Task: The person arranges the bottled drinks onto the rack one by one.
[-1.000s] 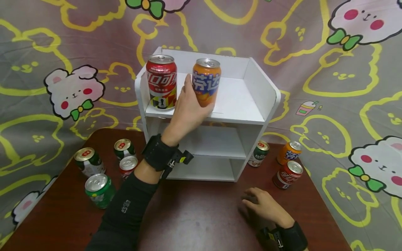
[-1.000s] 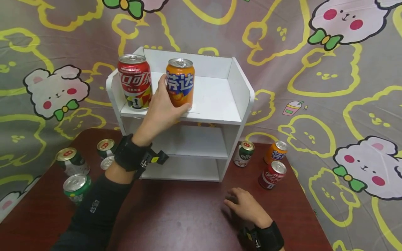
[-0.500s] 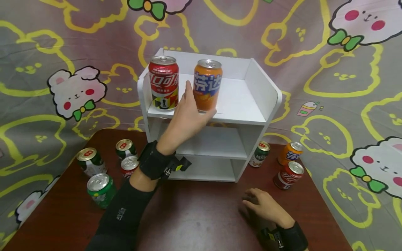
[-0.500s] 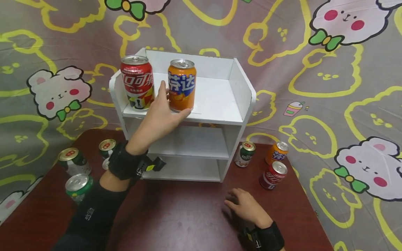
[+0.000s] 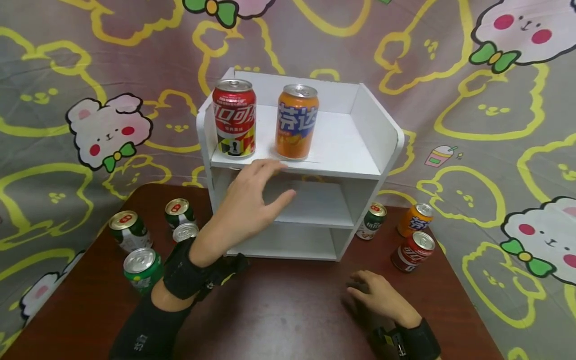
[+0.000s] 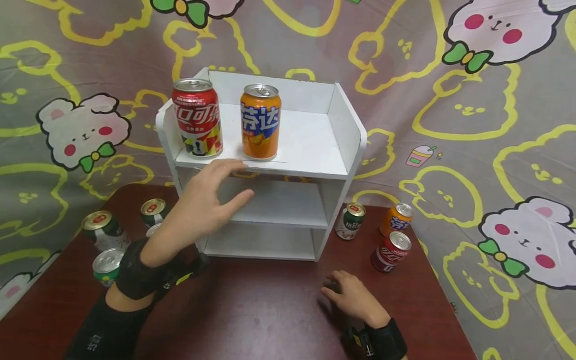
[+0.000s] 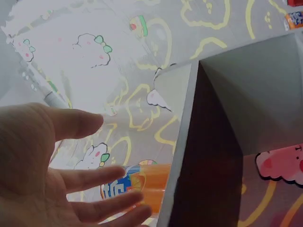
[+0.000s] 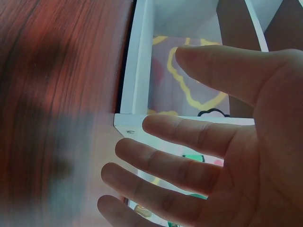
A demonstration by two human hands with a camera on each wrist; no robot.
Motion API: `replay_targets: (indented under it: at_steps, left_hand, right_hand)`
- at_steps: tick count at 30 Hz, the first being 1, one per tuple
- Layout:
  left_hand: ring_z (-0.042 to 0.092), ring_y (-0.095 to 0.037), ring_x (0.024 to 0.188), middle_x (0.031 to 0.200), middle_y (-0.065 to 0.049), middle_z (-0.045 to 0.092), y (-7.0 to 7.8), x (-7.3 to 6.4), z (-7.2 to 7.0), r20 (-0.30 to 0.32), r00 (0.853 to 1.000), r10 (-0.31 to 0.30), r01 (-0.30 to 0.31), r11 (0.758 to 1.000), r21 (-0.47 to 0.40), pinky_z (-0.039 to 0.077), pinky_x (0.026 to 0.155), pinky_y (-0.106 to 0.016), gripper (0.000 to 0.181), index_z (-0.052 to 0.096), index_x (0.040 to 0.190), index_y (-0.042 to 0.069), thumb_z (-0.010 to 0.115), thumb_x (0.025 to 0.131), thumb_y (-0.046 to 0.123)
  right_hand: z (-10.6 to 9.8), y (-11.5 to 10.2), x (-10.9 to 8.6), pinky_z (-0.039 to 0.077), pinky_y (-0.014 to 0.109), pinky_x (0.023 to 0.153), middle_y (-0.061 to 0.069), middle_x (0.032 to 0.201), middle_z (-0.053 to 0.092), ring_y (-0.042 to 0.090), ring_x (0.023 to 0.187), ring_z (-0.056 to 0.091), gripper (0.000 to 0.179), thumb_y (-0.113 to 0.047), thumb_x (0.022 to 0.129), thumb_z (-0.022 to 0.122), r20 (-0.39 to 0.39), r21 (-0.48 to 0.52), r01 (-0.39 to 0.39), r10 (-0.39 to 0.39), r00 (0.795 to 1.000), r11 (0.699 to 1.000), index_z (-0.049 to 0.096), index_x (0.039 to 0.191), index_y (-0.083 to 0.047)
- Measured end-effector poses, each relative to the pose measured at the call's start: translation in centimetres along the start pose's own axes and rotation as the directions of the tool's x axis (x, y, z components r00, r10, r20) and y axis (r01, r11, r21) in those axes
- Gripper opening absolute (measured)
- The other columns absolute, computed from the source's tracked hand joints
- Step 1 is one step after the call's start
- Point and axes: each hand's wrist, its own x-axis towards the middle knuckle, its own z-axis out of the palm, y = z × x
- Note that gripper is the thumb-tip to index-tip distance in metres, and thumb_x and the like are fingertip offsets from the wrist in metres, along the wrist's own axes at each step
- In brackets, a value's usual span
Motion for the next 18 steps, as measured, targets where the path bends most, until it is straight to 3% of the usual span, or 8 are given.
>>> replay_targets:
  at_steps: [2, 5, 11, 18]
  left_hand:
    - [0.046, -0.023, 0.119, 0.128, -0.008, 0.052, -0.6, -1.0, 0.1, 0.007, 1.0, 0.029, -0.029, 1.0, 0.003, 0.04, 0.097, -0.043, 0.043, 0.059, 0.123, 0.007, 0.067, 0.089, 0.032]
    - [0.049, -0.022, 0.115, 0.123, -0.006, 0.055, -1.7, -2.6, 0.3, 0.024, 0.999, 0.022, -0.022, 1.0, 0.016, 0.043, 0.093, -0.043, 0.038, 0.062, 0.118, 0.009, 0.067, 0.088, 0.031]
    - [0.051, -0.024, 0.114, 0.121, -0.005, 0.057, -5.1, -6.2, 1.1, 0.068, 0.993, -0.097, 0.093, 0.994, 0.058, 0.045, 0.089, -0.046, 0.034, 0.064, 0.115, 0.012, 0.067, 0.088, 0.033]
    - [0.055, -0.025, 0.107, 0.115, -0.003, 0.059, -8.4, -10.1, 2.5, 0.115, 0.971, -0.21, 0.198, 0.974, 0.107, 0.047, 0.083, -0.046, 0.03, 0.065, 0.112, 0.014, 0.067, 0.088, 0.032]
  right_hand:
    - [-0.1, 0.0, 0.0, 0.05, 0.045, 0.079, 0.012, 0.109, 0.062, 0.029, 0.099, 0.06, 0.038, -0.031, 0.092, 0.062, 0.003, 0.001, -0.003, 0.003, 1.0, 1.0, 0.061, 0.115, -0.001]
    - [-0.1, 0.0, 0.0, 0.05, 0.045, 0.078, 0.012, 0.109, 0.061, 0.029, 0.099, 0.06, 0.037, -0.03, 0.092, 0.062, 0.01, 0.006, -0.006, 0.006, 1.0, 1.0, 0.061, 0.115, -0.001]
    - [0.2, 0.1, 0.0, 0.05, 0.044, 0.078, 0.01, 0.107, 0.062, 0.028, 0.098, 0.061, 0.036, -0.03, 0.092, 0.062, 0.009, 0.016, 0.013, -0.013, 1.0, 1.0, 0.061, 0.113, -0.001]
    - [0.2, 0.1, 0.1, 0.05, 0.043, 0.077, 0.008, 0.106, 0.062, 0.028, 0.097, 0.061, 0.034, -0.029, 0.092, 0.062, 0.013, 0.014, 0.021, -0.021, 1.0, 1.0, 0.061, 0.113, -0.002]
